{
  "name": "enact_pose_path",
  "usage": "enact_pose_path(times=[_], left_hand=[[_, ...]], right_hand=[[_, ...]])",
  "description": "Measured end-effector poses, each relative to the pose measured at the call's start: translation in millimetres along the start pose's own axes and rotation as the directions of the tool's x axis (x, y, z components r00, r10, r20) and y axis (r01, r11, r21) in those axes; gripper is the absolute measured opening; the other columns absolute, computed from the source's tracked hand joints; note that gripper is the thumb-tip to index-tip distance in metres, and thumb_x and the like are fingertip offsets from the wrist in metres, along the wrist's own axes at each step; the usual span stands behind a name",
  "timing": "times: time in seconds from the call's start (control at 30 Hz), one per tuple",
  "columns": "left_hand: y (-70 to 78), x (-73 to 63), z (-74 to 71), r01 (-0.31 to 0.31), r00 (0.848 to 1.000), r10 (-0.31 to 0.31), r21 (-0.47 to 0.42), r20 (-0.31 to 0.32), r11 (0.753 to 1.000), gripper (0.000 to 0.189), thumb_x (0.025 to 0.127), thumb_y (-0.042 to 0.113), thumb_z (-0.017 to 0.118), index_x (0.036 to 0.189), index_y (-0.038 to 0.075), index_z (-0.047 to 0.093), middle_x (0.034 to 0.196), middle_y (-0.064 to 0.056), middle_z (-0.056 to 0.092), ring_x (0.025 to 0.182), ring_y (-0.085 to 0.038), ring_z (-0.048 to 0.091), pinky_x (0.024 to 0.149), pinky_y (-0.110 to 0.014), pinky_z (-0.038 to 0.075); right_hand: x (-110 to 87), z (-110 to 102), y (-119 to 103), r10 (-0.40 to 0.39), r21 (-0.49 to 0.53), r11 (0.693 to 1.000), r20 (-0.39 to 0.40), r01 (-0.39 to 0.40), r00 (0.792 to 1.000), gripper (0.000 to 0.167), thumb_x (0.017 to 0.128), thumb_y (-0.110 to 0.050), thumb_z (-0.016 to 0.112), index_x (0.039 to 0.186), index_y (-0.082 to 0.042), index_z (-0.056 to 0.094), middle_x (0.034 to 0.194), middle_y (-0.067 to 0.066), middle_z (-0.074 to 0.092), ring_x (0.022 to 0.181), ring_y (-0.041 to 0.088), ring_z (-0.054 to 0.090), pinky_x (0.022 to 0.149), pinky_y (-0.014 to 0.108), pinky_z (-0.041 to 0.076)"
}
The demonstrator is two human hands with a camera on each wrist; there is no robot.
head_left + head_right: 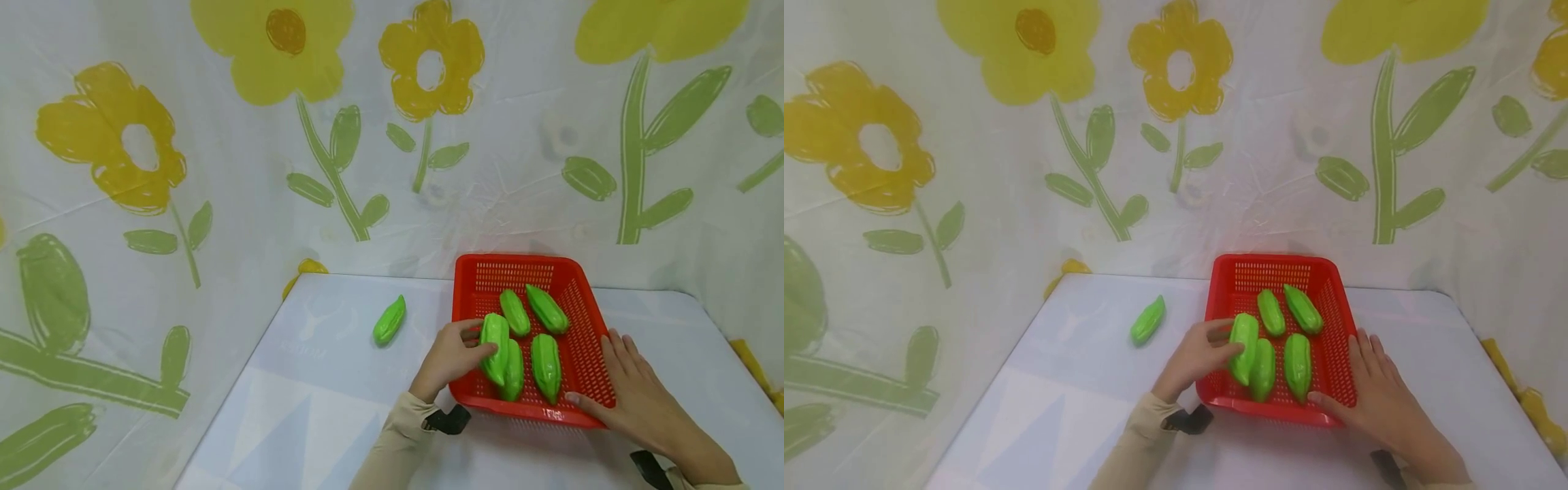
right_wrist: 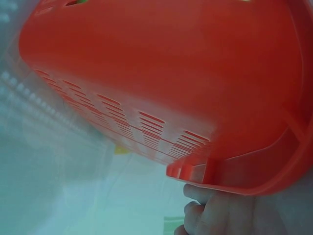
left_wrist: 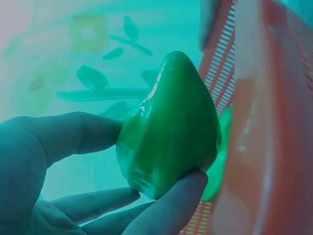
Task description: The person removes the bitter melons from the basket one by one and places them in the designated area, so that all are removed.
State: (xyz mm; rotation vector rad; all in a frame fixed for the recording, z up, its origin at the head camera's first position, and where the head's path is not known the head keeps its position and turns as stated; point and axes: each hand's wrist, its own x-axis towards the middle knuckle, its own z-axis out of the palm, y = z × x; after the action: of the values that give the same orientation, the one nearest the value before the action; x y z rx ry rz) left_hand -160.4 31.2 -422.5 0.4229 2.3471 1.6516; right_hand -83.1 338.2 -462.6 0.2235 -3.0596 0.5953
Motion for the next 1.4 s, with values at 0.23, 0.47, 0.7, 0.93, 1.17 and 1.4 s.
enact_pose_path(times=[0.23, 0.47, 0.7, 0.93, 1.17, 1.4], left_hand=[[-2.2, -2.4, -6.0, 0.067, 0.997, -0.060, -0.212, 0.040, 0.975, 0.057, 0.092, 0.023, 0.077, 0.145, 0.008, 0.060, 0.131, -0.015, 0.070, 0.109, -0.019, 0.072, 0.081, -0.038, 0.065], [-2.0, -0.2, -14.0, 0.079, 0.995, -0.060, -0.265, 0.078, 0.961, 0.056, 0.094, 0.023, 0.075, 0.146, 0.010, 0.059, 0.130, -0.014, 0.072, 0.105, -0.018, 0.074, 0.082, -0.041, 0.065], [-1.7, 1.6, -23.1, 0.065, 0.995, -0.042, -0.289, 0.085, 0.955, 0.053, 0.095, 0.024, 0.074, 0.144, 0.010, 0.060, 0.130, -0.013, 0.072, 0.102, -0.018, 0.075, 0.079, -0.039, 0.066], [-1.7, 1.1, -33.6, 0.073, 0.997, -0.059, -0.285, 0.056, 0.956, 0.047, 0.095, 0.022, 0.073, 0.140, 0.008, 0.062, 0.127, -0.016, 0.073, 0.102, -0.022, 0.076, 0.077, -0.040, 0.066], [-6.1, 2.2, -45.8, 0.067, 0.998, -0.058, -0.263, 0.039, 0.962, 0.049, 0.096, 0.021, 0.073, 0.141, 0.008, 0.062, 0.131, -0.019, 0.071, 0.109, -0.026, 0.075, 0.079, -0.043, 0.066], [-8.0, 1.9, -61.4, 0.067, 0.998, -0.061, -0.261, 0.028, 0.963, 0.050, 0.096, 0.021, 0.072, 0.144, 0.008, 0.060, 0.136, -0.021, 0.068, 0.113, -0.028, 0.073, 0.082, -0.047, 0.065]], right_hand=[[-0.5, -2.2, -1.7, 0.008, 0.001, 1.000, 0.010, -0.008, 1.000, 0.123, 0.091, -0.067, 0.062, 0.161, 0.008, -0.007, 0.168, 0.037, -0.005, 0.156, 0.054, -0.013, 0.124, 0.072, -0.008], [-0.8, -4.4, -2.0, -0.001, 0.004, 1.000, 0.004, 0.001, 1.000, 0.122, 0.092, -0.066, 0.062, 0.161, 0.008, -0.007, 0.168, 0.037, -0.004, 0.156, 0.053, -0.014, 0.122, 0.060, -0.022], [0.3, -4.6, -2.2, 0.003, 0.003, 1.000, 0.007, -0.003, 1.000, 0.123, 0.092, -0.065, 0.063, 0.161, 0.009, -0.007, 0.168, 0.037, -0.005, 0.156, 0.054, -0.014, 0.122, 0.059, -0.023], [0.6, -3.6, -1.5, 0.011, 0.004, 1.000, 0.016, -0.011, 1.000, 0.123, 0.092, -0.065, 0.063, 0.161, 0.009, -0.006, 0.167, 0.038, -0.006, 0.155, 0.055, -0.015, 0.123, 0.069, -0.014], [1.8, -4.5, -1.4, 0.018, -0.001, 1.000, 0.020, -0.018, 1.000, 0.123, 0.091, -0.065, 0.063, 0.161, 0.009, -0.007, 0.167, 0.038, -0.007, 0.156, 0.054, -0.015, 0.122, 0.074, -0.007], [1.9, -4.4, -2.7, 0.020, 0.011, 1.000, 0.027, -0.020, 0.999, 0.122, 0.092, -0.065, 0.062, 0.161, 0.009, -0.007, 0.167, 0.037, -0.007, 0.155, 0.054, -0.017, 0.122, 0.074, -0.009]])
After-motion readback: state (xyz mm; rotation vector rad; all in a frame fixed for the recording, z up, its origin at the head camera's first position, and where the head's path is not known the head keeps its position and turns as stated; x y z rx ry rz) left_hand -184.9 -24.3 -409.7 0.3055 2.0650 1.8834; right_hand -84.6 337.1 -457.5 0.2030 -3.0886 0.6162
